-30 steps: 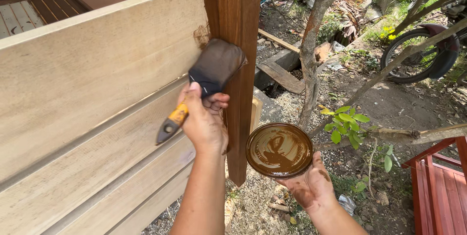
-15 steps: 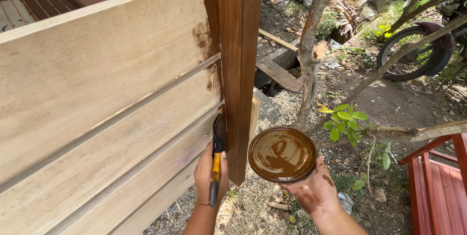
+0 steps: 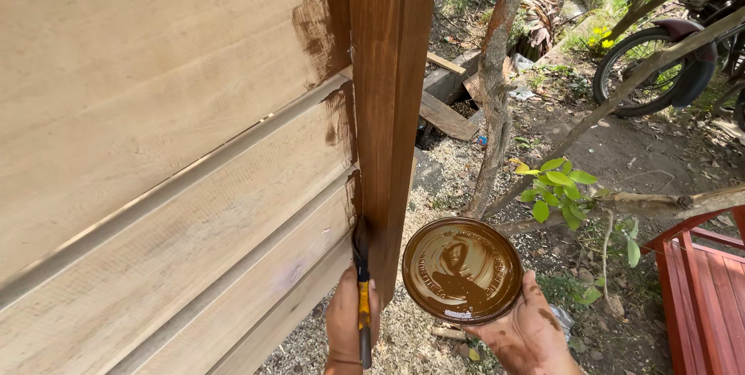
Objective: The person applies brown wood stain to a slatted wooden furniture frame using a wide paintbrush, dipping the brush into stain held on a can lid. They coat the vertical posts and horizontal rails, moving around the frame to reach different sides, and reload the brush from the stain can.
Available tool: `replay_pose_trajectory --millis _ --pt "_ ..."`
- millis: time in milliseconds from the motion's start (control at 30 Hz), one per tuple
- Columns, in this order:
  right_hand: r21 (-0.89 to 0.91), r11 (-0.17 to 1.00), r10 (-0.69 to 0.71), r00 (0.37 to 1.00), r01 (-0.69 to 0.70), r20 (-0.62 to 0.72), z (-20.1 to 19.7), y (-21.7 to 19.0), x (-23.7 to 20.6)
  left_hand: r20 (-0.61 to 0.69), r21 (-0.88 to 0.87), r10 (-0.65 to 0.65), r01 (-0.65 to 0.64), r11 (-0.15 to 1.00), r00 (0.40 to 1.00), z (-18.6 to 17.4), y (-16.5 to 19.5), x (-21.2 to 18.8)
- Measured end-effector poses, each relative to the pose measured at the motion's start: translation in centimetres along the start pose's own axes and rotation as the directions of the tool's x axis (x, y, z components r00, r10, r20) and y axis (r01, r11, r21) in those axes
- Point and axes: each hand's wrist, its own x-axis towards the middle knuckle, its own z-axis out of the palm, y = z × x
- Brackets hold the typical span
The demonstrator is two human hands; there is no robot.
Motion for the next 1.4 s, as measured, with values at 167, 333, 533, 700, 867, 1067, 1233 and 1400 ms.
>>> replay_pose_trajectory --millis 167,333,533,700,867,1067,1233,1400 --pt "-0.013 1.000 0.015 1.000 -0.015 0.026 0.0 0.6 0.2 -0.216 -0.082 0.329 -0.353 0.932 0.919 -0.2 0.0 2.8" --pt "-0.002 1.000 0.031 0.999 -0.031 -0.031 0.0 1.3 0.7 -0.174 0.000 0.382 -0.388 0.922 0.907 1.8 -2.7 3.6" --pt "-0.011 0.996 0.092 0.994 -0.093 -0.061 -0.3 1.7 0.7 0.132 -0.117 0.040 -0.025 0.993 0.990 1.5 -3.6 -0.5" --pt "0.021 0.997 0.081 0.996 -0.080 -0.048 0.0 1.9 0.1 -0.103 -0.152 0.207 -0.221 0.963 0.973 0.1 -1.2 1.7" --pt "-0.027 0.998 0.062 0.994 -0.065 -0.093 0.3 1.8 -0.2 -0.200 -0.048 0.375 -0.392 0.919 0.905 0.8 -1.6 4.2" --pt "0.012 1.000 0.004 1.000 -0.004 -0.026 -0.9 2.9 0.6 0.092 -0.105 0.017 -0.008 0.994 0.996 1.1 -2.2 0.4" --pt "0.013 0.997 0.081 0.995 -0.081 0.055 -2.8 2.6 2.7 0.108 -0.130 -0.229 0.242 0.961 0.967 0.0 0.0 1.3" --pt "0.078 0.995 0.052 0.988 -0.065 0.148 -3.9 2.1 2.7 0.025 -0.090 -0.320 0.321 0.943 0.947 -1.6 4.8 8.4"
